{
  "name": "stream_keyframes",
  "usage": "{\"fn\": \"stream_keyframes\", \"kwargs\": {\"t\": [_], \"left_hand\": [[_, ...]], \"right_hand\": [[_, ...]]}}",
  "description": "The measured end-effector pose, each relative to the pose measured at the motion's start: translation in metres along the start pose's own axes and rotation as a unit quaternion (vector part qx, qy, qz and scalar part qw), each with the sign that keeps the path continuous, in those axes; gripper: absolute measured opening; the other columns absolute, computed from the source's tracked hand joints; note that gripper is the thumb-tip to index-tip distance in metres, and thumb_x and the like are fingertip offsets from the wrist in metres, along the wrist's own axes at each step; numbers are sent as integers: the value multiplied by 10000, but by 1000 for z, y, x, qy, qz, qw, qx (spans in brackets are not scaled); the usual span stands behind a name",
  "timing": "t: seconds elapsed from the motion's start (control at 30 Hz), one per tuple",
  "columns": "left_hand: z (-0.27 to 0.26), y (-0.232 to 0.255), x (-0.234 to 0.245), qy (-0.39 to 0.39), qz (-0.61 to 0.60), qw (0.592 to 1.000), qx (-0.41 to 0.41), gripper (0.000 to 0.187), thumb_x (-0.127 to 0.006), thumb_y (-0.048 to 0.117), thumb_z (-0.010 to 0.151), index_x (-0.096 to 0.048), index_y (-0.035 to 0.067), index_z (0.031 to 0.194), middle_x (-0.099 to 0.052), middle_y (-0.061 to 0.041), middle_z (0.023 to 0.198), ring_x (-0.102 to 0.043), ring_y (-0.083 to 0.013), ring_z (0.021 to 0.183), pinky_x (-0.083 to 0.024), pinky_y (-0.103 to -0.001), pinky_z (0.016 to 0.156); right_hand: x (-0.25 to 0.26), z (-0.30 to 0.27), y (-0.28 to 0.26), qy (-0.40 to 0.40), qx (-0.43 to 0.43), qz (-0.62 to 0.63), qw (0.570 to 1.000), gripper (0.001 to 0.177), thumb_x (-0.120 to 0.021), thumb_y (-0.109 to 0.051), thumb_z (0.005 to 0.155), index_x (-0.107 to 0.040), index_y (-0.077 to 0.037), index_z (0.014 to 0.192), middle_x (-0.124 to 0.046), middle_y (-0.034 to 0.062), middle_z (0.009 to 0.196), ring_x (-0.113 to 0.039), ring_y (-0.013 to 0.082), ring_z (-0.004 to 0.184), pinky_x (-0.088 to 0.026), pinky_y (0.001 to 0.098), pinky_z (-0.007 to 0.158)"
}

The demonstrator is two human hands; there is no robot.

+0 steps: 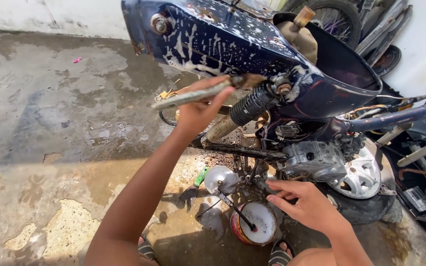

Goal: Cleaning a motorcycle frame by scraping off debris and scrubbing with a brush and soapy water.

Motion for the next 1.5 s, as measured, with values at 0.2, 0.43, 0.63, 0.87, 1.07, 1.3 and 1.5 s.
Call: {"fn": "stream_keyframes", "kwargs": {"t": [0.2,0.43,0.63,0.87,1.07,1.3,1.5], "left_hand": [[-1,11,-10,-5,68,998,-11,265,-761,245,940,-738,91,1154,-749,-149,1146,-736,-231,1112,-730,-296,769],[-5,-13,-7,30,-66,997,14,293,-734,116,982,-646,7,1239,-757,-164,1022,-786,-226,918,-711,-316,813],[-3,-22,-5,24,12,1000,-14,263,-837,47,959,-715,-30,1179,-743,-220,1043,-732,-249,941,-646,-317,784],[-3,0,10,-28,140,989,39,290,-831,165,975,-728,35,1212,-750,-190,974,-741,-283,909,-630,-347,749],[6,29,25,0,150,987,48,288,-821,161,972,-718,35,1210,-739,-119,968,-636,-118,760,-524,-206,654],[-2,27,2,-51,162,973,159,225,-760,191,969,-753,119,1182,-797,-39,890,-577,-19,536,-498,-79,386],[11,61,83,100,67,991,-58,248,-738,36,1005,-662,-48,1225,-732,-162,1034,-734,-191,929,-682,-303,873]], "right_hand": [[-2,-2,-13,7,49,-12,999,514,-766,-317,855,-706,-223,1356,-817,-25,1257,-847,155,1031,-705,306,902],[3,-14,-17,20,96,-3,995,508,-743,-310,884,-677,-193,1374,-795,-1,1254,-831,163,998,-710,339,852],[9,-34,-32,44,129,20,990,379,-752,-274,926,-755,-171,1291,-798,169,1140,-796,340,1015,-619,465,904],[18,-47,-31,52,134,32,989,392,-741,-275,926,-755,-157,1300,-805,179,1131,-805,334,1002,-621,443,897],[23,-52,-9,68,120,17,990,426,-753,-294,893,-747,-201,1309,-826,56,1168,-830,185,962,-604,330,712],[22,-41,0,55,110,-3,992,471,-757,-328,856,-732,-267,1322,-839,-60,1195,-850,99,926,-705,291,756],[24,-29,13,73,98,51,991,488,-777,-229,834,-739,-227,1321,-869,-20,1154,-882,138,921,-762,305,808]]}}
Point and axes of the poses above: each hand's wrist, its own z-axis towards the middle knuckle, its own x-axis out of the back of the hand, y = z × x, the point moved 4 cm from there along z, towards the middle knuckle
